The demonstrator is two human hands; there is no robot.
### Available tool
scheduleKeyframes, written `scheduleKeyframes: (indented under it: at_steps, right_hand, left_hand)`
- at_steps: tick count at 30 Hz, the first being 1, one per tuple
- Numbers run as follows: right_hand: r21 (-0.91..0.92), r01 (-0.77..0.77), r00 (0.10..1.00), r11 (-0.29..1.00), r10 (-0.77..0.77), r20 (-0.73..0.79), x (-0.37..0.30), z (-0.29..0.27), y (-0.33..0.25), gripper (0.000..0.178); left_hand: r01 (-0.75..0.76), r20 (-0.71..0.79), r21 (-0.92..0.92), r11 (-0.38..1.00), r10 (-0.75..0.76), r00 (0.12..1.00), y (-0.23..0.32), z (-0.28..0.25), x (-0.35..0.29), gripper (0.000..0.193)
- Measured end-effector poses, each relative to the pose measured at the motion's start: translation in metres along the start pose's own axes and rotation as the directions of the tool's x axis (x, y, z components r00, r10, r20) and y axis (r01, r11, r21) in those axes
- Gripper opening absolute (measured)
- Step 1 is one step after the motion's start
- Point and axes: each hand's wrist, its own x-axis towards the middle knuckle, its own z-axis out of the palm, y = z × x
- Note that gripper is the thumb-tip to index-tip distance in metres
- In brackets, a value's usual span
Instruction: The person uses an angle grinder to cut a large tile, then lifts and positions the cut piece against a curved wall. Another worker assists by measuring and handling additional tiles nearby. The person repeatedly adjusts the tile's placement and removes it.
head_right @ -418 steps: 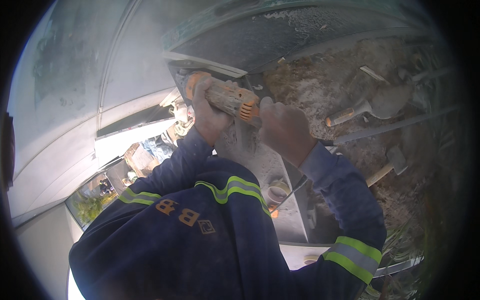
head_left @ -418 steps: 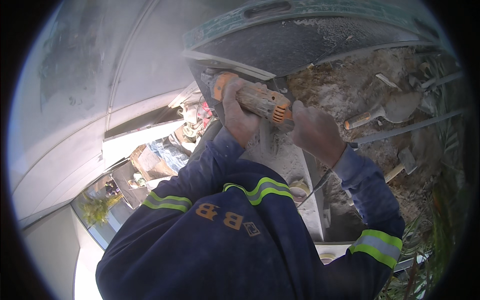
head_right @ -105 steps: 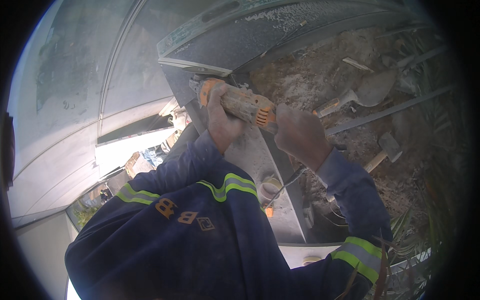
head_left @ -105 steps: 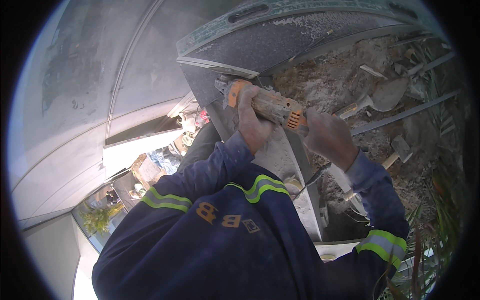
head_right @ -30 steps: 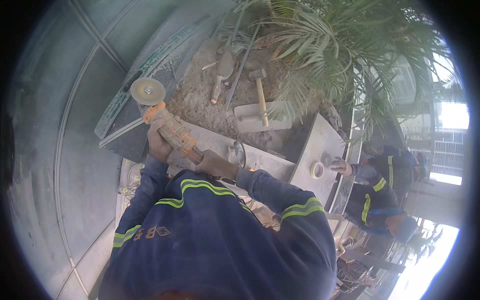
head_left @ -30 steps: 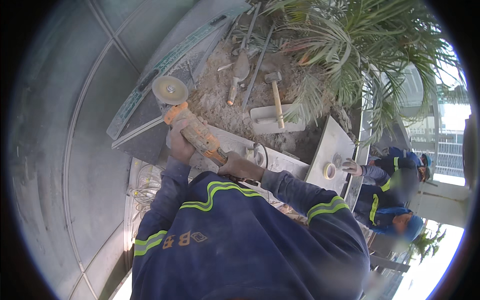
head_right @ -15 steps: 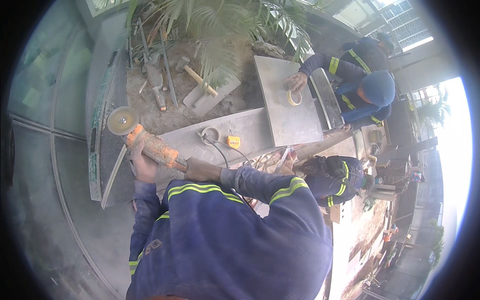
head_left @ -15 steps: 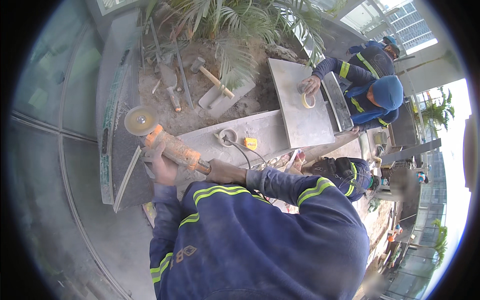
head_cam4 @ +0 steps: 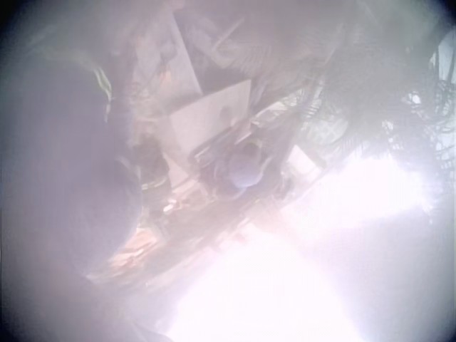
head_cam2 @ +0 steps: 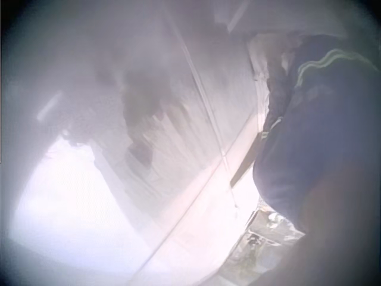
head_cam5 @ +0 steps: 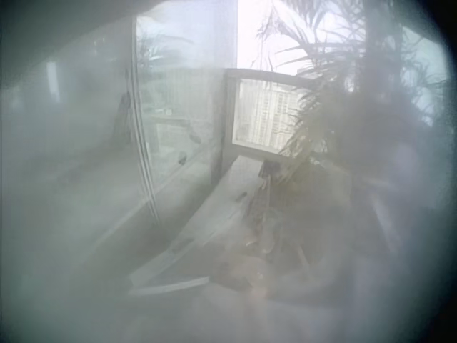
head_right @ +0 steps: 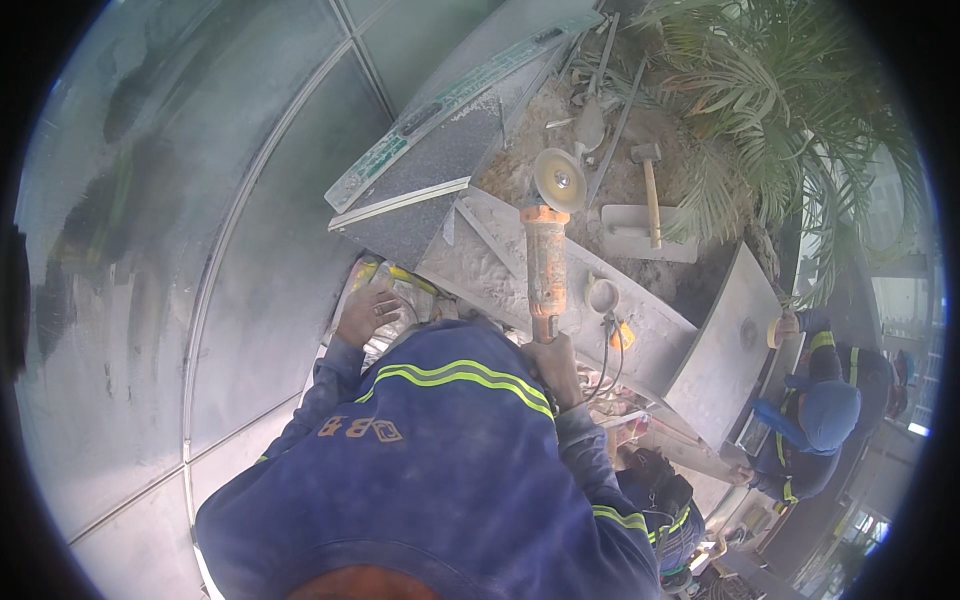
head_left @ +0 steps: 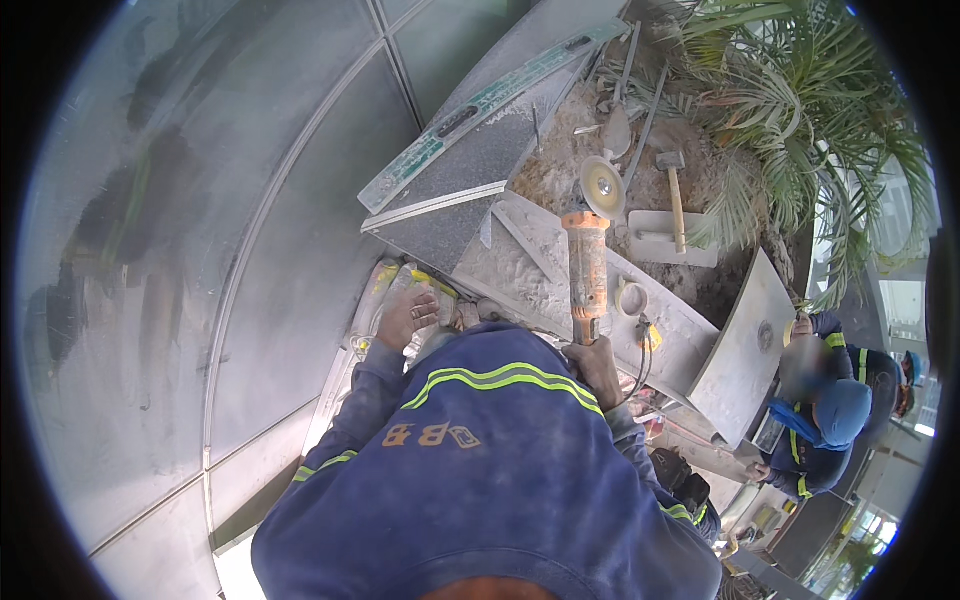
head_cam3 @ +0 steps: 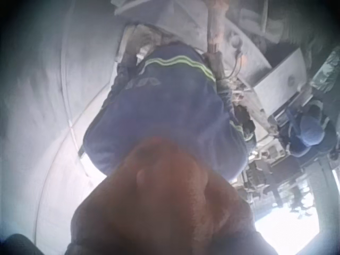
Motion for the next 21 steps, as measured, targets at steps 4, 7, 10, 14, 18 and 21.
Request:
scheduleKeyframes:
  at_steps: [4, 7, 10, 14, 18, 21]
  right_hand:
    - [0.012, -0.055, 0.998, 0.998, 0.055, -0.012, -0.01, 0.01, -0.008, 0.027]
    - [-0.069, -0.037, 0.999, 0.997, 0.038, 0.007, -0.014, 0.013, 0.006, 0.029]
    - [0.059, -0.135, 0.99, 0.989, 0.137, -0.028, -0.015, 0.018, 0.001, 0.023]
    - [0.061, -0.111, 0.994, 0.992, 0.112, -0.013, -0.021, 0.025, 0.0, 0.022]
    - [-0.037, 0.061, 0.998, 0.997, -0.062, -0.005, -0.017, 0.031, 0.014, 0.019]
    - [0.083, -0.168, 0.985, 0.982, 0.171, -0.037, -0.017, 0.034, 0.004, 0.019]
  left_hand:
    - [-0.087, -0.128, -0.183, 0.979, 0.064, 0.99, -0.007, -0.023, 0.032, 0.061]
    - [-0.028, -0.101, -0.208, 0.978, 0.007, 0.995, 0.005, -0.012, 0.057, 0.069]
    - [0.011, -0.066, -0.208, 0.978, -0.025, 0.997, 0.008, 0.001, 0.07, 0.074]
    - [0.011, -0.108, -0.214, 0.977, -0.035, 0.994, 0.011, 0.016, 0.079, 0.08]
    - [0.027, -0.091, -0.192, 0.981, -0.045, 0.995, 0.01, 0.013, 0.087, 0.08]
    - [0.025, -0.131, -0.171, 0.985, -0.048, 0.99, 0.011, 0.019, 0.088, 0.073]
